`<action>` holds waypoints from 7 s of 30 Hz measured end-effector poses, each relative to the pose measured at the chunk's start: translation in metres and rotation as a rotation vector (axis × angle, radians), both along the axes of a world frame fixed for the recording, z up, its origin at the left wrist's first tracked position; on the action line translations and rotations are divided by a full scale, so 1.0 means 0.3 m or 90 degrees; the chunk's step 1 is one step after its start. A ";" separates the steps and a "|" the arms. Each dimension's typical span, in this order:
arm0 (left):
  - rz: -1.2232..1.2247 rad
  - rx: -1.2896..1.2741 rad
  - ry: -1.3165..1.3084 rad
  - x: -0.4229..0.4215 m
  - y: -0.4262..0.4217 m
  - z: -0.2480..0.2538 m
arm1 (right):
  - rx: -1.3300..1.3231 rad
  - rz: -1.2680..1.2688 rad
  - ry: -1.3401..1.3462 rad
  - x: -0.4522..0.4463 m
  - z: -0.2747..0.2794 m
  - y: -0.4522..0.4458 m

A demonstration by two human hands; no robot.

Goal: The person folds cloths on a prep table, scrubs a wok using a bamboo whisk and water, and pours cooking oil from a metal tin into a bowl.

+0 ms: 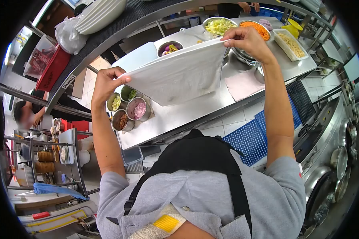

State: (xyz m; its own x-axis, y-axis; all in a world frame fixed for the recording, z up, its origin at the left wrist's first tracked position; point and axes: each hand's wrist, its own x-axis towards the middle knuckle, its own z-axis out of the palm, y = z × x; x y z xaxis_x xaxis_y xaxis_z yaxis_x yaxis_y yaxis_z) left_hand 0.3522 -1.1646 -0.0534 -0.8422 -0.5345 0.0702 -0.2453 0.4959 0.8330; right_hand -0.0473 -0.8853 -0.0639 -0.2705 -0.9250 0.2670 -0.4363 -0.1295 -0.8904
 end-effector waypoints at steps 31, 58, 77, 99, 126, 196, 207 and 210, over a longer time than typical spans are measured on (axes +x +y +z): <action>0.159 -0.147 0.102 0.063 0.163 -0.086 | 0.021 -0.080 0.093 0.097 -0.088 0.071; 0.223 0.037 -0.117 0.179 0.488 -0.910 | 0.295 -0.078 -0.126 0.259 -0.964 0.282; 0.149 -0.109 -0.135 0.123 0.455 -1.020 | 0.230 -0.057 0.205 0.317 -0.981 0.164; 0.463 -0.238 -0.005 -0.074 0.242 -1.223 | 0.183 -0.316 0.360 0.240 -1.282 -0.114; 0.255 -0.357 -0.119 -0.027 0.304 -0.839 | 0.182 -0.169 0.182 0.142 -0.836 -0.033; -0.001 0.153 0.080 -0.668 0.636 -0.473 | -0.080 -0.332 -0.355 0.323 -0.540 0.155; -0.186 0.346 0.075 -0.743 0.785 -0.382 | -0.113 -0.438 -0.599 0.228 -0.780 0.533; -0.170 0.480 0.021 -0.768 0.752 -0.385 | -0.297 -0.151 -0.959 0.292 -0.823 0.545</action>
State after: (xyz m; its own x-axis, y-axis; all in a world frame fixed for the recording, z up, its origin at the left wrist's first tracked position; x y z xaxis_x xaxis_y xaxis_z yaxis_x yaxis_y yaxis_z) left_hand 0.1217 -0.9390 -0.1688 -0.9524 -0.2281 -0.2021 -0.1669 -0.1645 0.9722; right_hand 0.0403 -0.7217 -0.3107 -0.6568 -0.7427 -0.1304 0.7175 -0.5623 -0.4112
